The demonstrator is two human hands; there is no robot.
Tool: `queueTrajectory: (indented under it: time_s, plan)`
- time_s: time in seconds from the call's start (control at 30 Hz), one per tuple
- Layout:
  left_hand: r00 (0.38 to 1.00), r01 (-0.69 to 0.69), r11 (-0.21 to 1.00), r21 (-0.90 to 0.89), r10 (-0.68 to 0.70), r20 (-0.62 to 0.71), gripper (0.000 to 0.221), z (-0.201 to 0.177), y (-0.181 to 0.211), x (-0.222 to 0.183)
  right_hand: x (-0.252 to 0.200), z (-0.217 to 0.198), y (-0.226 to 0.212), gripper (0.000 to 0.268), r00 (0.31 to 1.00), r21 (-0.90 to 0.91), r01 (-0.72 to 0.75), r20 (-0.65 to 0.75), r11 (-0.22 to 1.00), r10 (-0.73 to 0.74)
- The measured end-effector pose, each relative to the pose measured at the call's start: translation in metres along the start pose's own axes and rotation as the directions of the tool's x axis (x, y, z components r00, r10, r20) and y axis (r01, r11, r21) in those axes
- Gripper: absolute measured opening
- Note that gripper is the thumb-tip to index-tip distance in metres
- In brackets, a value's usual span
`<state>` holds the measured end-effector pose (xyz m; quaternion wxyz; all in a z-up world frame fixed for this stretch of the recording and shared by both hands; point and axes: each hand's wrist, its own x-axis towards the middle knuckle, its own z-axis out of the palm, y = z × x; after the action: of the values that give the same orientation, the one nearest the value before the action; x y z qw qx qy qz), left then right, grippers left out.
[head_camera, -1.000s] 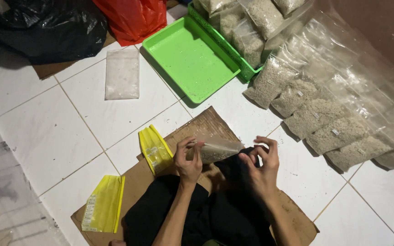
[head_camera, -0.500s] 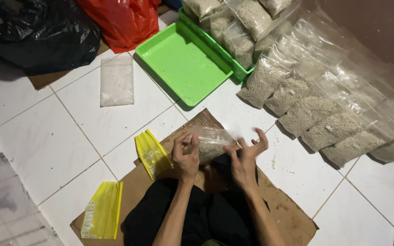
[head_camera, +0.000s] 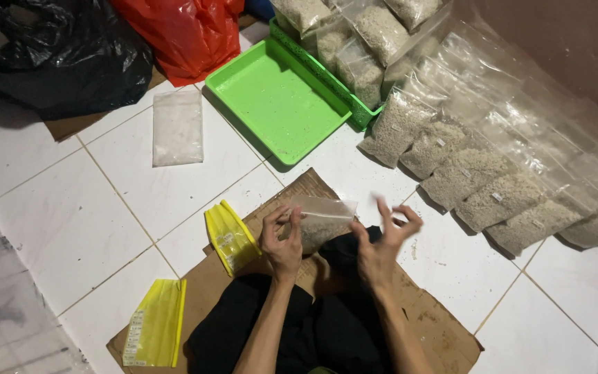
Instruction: Manually sealing plastic bags of granular material with yellow adhesive strips while sitting on the floor.
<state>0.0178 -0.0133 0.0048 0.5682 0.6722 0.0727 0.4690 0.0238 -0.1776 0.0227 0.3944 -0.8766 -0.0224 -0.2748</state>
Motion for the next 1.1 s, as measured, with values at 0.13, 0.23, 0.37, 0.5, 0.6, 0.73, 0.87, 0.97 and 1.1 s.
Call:
queueTrajectory:
  time_s: [0.13,0.23,0.37,0.5,0.6,0.73,0.87,0.97,1.1]
  plan:
    - [1.000,-0.018,0.999,-0.028,0.018,-0.010,0.015,0.000,0.006,0.001,0.002,-0.001,0.000,0.043,0.995,0.041,-0.021,-0.097,0.999,0.025]
    - [1.000,-0.007,0.999,-0.035,0.007,-0.008,0.016,0.001,0.005,0.001,0.013,-0.001,-0.015,0.047,0.997,0.061,0.044,0.057,0.997,-0.048]
    - [1.000,-0.011,1.000,-0.015,0.010,-0.002,0.015,0.000,0.000,-0.001,0.006,0.001,0.004,0.057,1.000,0.016,0.014,-0.012,1.000,-0.013]
    - [1.000,0.014,1.000,-0.012,-0.014,-0.005,0.015,0.000,0.012,0.003,-0.001,0.017,0.035,0.050,0.997,0.010,0.073,-0.011,0.997,-0.073]
    - [0.998,0.049,0.999,-0.009,-0.049,0.033,0.017,-0.002,-0.001,-0.002,0.014,0.002,-0.020,0.108,0.966,0.081,-0.109,0.245,0.991,0.086]
    - [0.978,0.133,0.991,0.020,-0.134,0.157,0.024,-0.010,-0.016,0.009,0.010,0.013,0.000,0.094,0.961,0.301,-0.258,0.180,0.918,0.211]
    - [0.870,0.124,0.988,0.095,-0.154,0.468,0.033,-0.025,-0.025,0.031,0.018,0.013,-0.014,0.026,0.905,0.518,-0.405,0.345,0.753,0.249]
    - [0.754,0.042,0.994,0.103,-0.099,0.649,0.028,-0.032,-0.023,0.058,0.026,0.017,-0.015,0.022,0.926,0.546,-0.344,0.329,0.764,0.182]
    - [0.468,-0.192,0.944,0.268,-0.152,0.870,0.017,-0.036,-0.030,0.084,0.036,0.016,-0.018,0.014,0.920,0.437,-0.232,0.389,0.869,0.050]
